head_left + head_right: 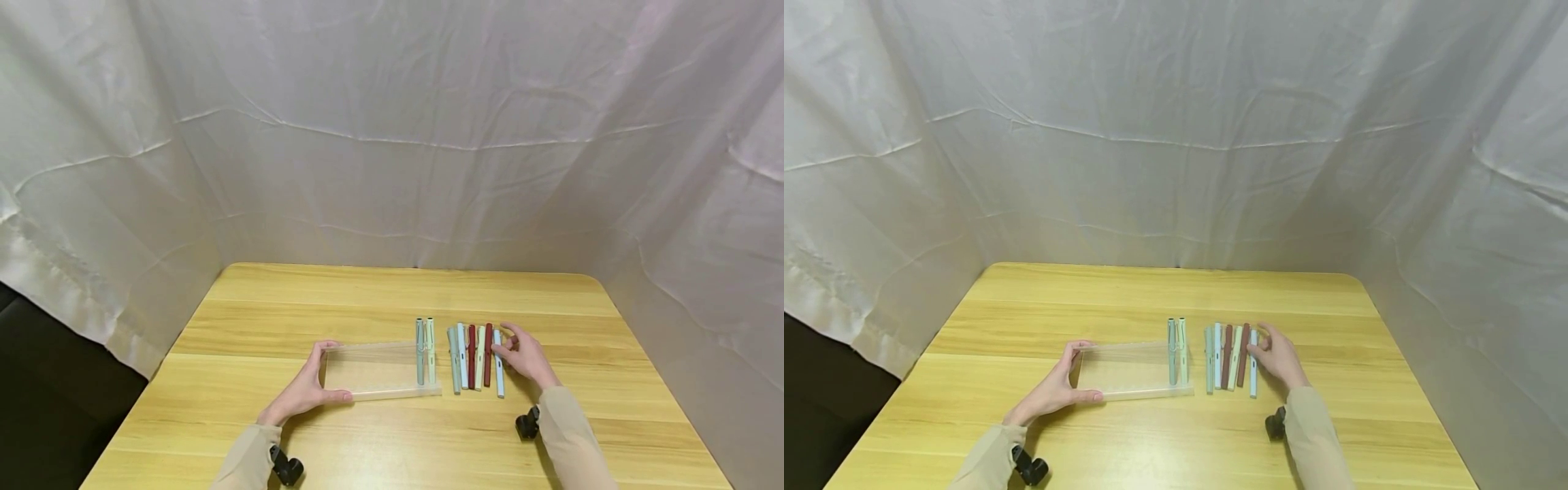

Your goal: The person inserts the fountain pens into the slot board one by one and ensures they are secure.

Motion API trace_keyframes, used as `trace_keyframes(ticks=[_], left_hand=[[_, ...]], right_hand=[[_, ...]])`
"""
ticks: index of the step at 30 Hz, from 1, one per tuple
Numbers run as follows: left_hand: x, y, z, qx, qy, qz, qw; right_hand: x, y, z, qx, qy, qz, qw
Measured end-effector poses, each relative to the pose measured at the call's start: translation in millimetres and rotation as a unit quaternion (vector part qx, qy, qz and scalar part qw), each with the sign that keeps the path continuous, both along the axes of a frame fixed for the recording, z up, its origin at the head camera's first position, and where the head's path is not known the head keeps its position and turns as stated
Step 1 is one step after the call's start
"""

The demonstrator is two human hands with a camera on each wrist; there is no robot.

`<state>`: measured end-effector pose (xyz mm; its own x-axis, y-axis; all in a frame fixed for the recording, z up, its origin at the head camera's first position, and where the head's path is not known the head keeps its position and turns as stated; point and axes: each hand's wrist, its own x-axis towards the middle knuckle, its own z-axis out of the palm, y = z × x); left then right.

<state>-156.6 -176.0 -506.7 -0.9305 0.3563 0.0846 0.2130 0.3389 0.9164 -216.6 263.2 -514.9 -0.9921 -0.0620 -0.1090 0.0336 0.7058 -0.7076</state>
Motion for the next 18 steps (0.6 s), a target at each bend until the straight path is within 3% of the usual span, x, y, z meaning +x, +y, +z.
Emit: trace_keyframes(ticks=[11,18], left_hand=[[-9.1,-5,-26.4,-0.008,0.013,0.010,0.9998],[-10.8,-7,-29.9,-0.015,0.016,0.008,0.9997]], right_hand=[[-4.2,2,1.0,0.012,0.002,0.029,0.999],[-6.3,2,4.0,0.012,-0.008,0.040,0.999]])
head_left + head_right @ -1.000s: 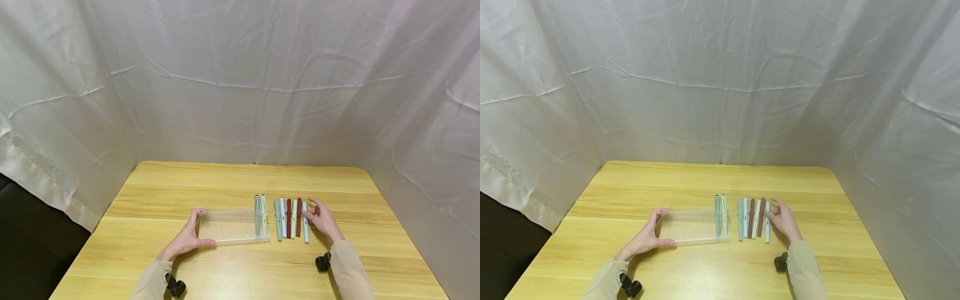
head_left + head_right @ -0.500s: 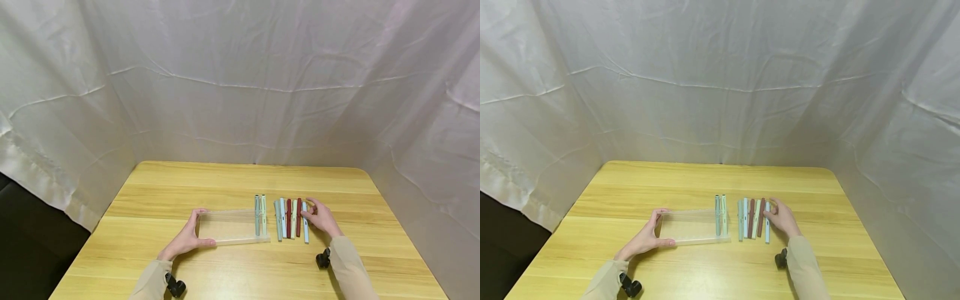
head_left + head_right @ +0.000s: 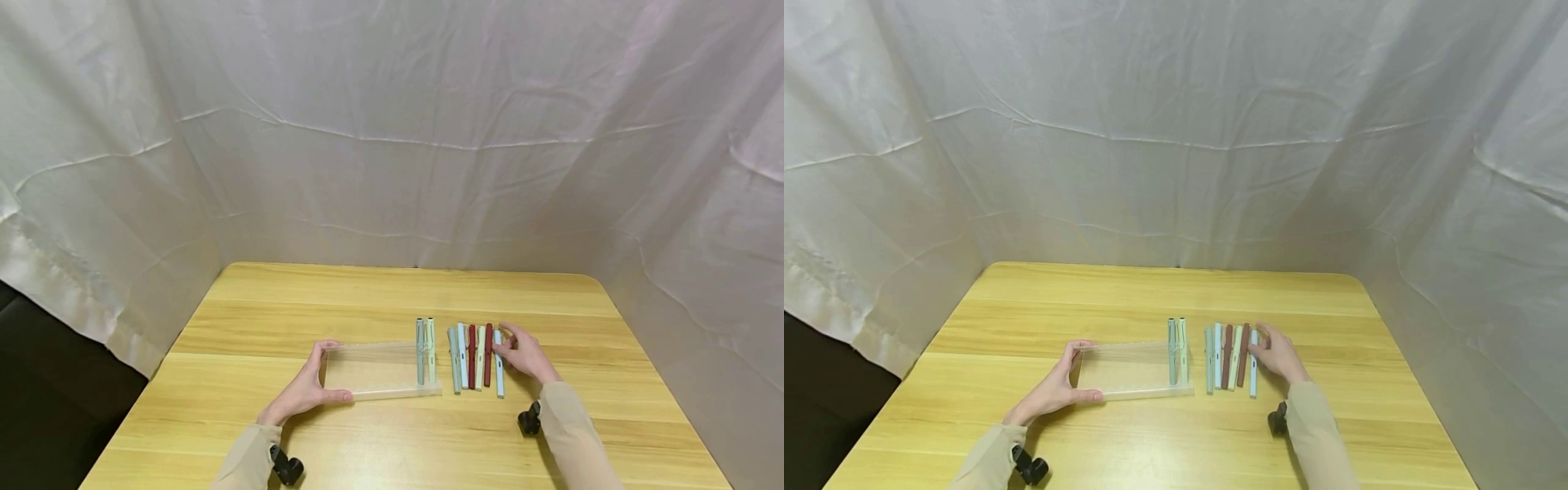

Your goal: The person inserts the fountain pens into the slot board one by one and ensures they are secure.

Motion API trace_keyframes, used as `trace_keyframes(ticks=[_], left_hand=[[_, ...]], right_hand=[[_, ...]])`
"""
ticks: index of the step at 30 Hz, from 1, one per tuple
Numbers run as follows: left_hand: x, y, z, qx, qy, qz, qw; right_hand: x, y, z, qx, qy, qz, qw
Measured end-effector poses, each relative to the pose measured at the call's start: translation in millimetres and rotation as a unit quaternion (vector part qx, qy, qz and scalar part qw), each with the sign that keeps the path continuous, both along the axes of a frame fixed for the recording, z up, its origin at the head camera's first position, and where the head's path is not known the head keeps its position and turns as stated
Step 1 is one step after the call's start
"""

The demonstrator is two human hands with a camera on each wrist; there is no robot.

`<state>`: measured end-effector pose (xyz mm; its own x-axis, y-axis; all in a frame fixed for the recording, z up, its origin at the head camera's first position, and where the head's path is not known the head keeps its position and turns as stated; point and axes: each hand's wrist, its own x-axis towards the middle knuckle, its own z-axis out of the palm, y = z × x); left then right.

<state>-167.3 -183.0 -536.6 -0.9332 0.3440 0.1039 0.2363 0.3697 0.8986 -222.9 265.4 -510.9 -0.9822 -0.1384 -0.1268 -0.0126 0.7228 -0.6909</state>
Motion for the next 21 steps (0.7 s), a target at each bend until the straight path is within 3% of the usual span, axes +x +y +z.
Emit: trace_keyframes(ticks=[21], left_hand=[[0.0,0.4,1.0,0.004,-0.009,0.000,1.0000]], right_hand=[[-1.0,-3.9,-1.2,0.034,-0.019,-0.019,0.999]])
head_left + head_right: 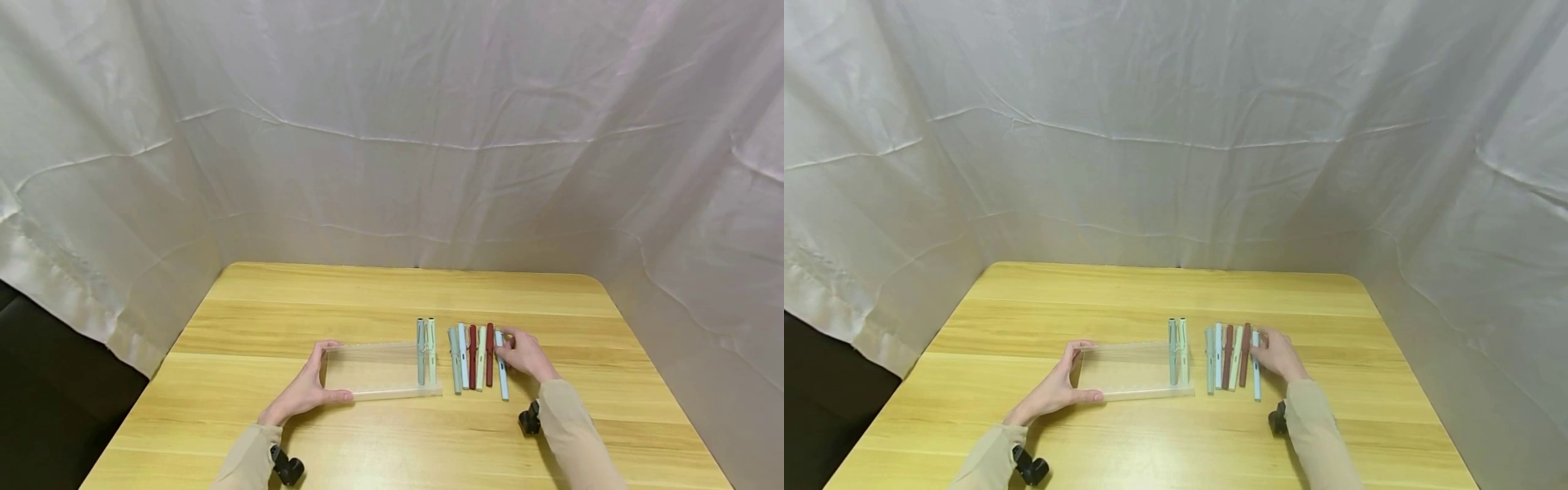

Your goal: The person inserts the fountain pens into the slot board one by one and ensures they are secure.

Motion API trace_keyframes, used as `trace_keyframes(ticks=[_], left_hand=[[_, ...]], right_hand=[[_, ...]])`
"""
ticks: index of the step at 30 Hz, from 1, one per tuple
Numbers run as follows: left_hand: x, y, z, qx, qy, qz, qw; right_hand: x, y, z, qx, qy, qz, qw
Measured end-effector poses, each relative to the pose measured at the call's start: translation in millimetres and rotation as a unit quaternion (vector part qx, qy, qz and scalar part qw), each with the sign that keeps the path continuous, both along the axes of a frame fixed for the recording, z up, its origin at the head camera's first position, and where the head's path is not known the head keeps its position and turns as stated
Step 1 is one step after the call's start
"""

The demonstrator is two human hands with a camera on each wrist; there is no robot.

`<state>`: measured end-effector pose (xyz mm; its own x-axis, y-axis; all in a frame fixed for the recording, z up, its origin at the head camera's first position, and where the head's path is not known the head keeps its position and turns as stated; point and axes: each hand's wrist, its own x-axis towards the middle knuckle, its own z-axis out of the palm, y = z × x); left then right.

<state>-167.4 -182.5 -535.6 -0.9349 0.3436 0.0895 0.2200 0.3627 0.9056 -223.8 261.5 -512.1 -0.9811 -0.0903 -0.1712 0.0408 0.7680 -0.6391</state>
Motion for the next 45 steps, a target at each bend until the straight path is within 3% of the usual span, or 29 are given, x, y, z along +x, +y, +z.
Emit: trace_keyframes(ticks=[9,15,23,30,38,45], left_hand=[[0.8,1,1.3,0.005,0.003,0.001,1.0000],[7.2,5,16.7,0.014,0.001,0.002,0.9999],[11.8,7,30.1,0.012,-0.007,-0.004,0.9999],[10.2,6,27.6,0.013,-0.005,-0.006,0.9999],[10.1,6,28.0,0.009,-0.008,-0.007,0.9999],[10.2,6,27.5,0.011,-0.003,-0.007,0.9999]], right_hand=[[4.9,0,4.0,-0.034,0.003,-0.016,0.999],[8.1,1,6.3,-0.021,0.028,-0.016,0.999],[13.9,0,11.2,-0.071,0.060,-0.004,0.996],[16.0,-4,11.3,-0.112,0.094,-0.002,0.989],[20.4,-11,17.8,-0.180,0.080,0.001,0.980],[27.5,-17,28.0,-0.272,0.069,0.008,0.960]])
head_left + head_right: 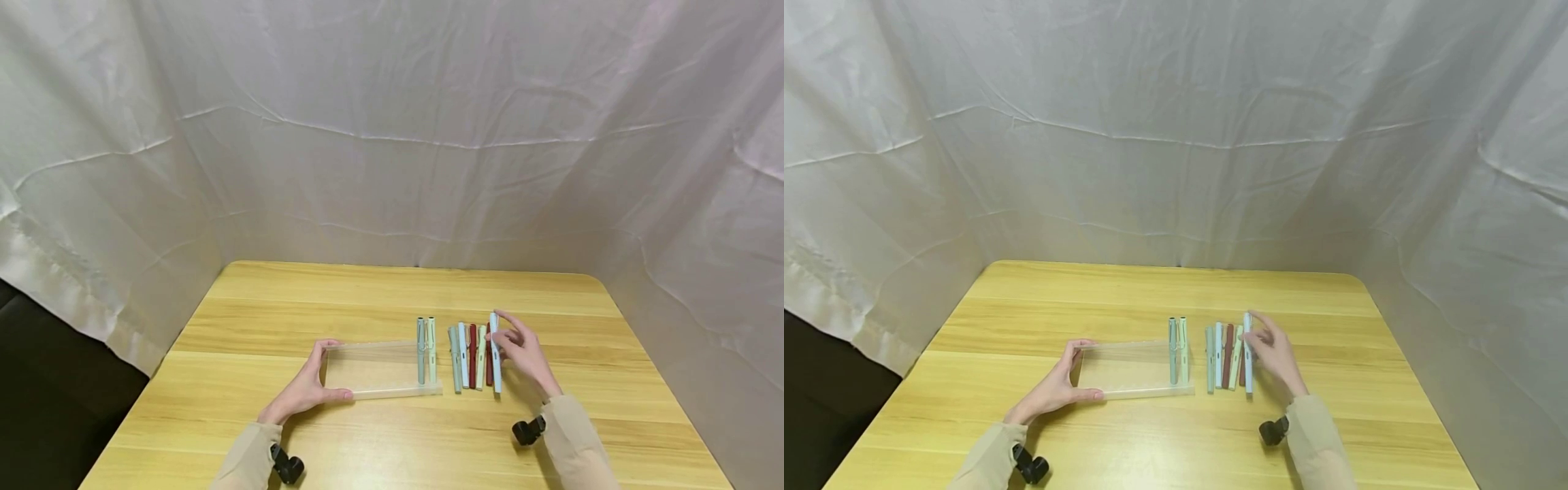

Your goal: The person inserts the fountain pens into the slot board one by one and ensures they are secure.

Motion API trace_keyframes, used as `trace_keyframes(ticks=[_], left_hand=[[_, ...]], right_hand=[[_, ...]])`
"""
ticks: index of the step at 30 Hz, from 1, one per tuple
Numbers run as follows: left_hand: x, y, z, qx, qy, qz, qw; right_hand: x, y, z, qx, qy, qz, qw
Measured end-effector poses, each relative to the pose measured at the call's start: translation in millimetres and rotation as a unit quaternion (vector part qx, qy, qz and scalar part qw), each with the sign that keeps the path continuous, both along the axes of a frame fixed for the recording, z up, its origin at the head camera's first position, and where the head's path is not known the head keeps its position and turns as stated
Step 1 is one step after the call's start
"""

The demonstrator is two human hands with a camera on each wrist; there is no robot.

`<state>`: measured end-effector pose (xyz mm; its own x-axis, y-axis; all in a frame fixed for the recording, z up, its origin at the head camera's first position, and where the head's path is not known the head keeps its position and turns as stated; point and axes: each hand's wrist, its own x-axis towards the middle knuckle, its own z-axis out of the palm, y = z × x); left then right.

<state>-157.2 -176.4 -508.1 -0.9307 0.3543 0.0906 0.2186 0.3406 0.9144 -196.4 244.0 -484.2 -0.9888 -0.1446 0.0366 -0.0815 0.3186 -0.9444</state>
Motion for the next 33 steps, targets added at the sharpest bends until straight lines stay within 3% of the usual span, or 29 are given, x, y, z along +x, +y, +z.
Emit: trace_keyframes(ticks=[3,7,10,13,15,16,18,22,25,29,33], left_hand=[[-1.5,-1,-4.4,0.002,0.001,0.003,1.0000],[-6.8,-4,-18.9,-0.002,0.007,0.006,1.0000],[-5.0,-3,-15.2,0.000,0.008,0.004,1.0000],[-1.5,-1,-8.6,0.007,0.013,-0.001,0.9999],[-0.4,0,-7.7,0.009,0.017,-0.001,0.9998],[-0.8,0,-9.3,0.008,0.020,-0.002,0.9998],[-0.6,1,-7.7,0.007,0.015,0.000,0.9999],[0.6,1,-1.6,0.005,0.002,0.005,1.0000],[0.8,1,-0.9,-0.001,-0.005,0.008,1.0000],[1.3,0,-0.9,-0.008,-0.010,0.008,0.9999],[1.9,1,0.7,-0.010,-0.011,0.008,0.9999]], right_hand=[[1.9,-3,4.2,-0.021,0.008,0.002,1.000],[3.2,-8,11.2,-0.042,0.011,0.003,0.999],[9.9,-17,26.4,-0.046,-0.002,0.000,0.999],[11.5,-22,29.0,-0.050,-0.006,-0.003,0.999],[8.7,-22,22.1,-0.063,0.008,0.005,0.998],[0.5,-17,4.8,-0.092,0.028,0.026,0.995],[-8.3,-13,-13.8,-0.127,0.061,0.051,0.989],[-11.6,-17,-21.4,-0.179,0.098,0.093,0.975],[3.1,-34,6.4,-0.150,0.086,0.071,0.982],[11.7,-48,23.4,-0.114,0.052,0.047,0.991],[12.5,-57,28.7,-0.104,0.033,0.050,0.993]])
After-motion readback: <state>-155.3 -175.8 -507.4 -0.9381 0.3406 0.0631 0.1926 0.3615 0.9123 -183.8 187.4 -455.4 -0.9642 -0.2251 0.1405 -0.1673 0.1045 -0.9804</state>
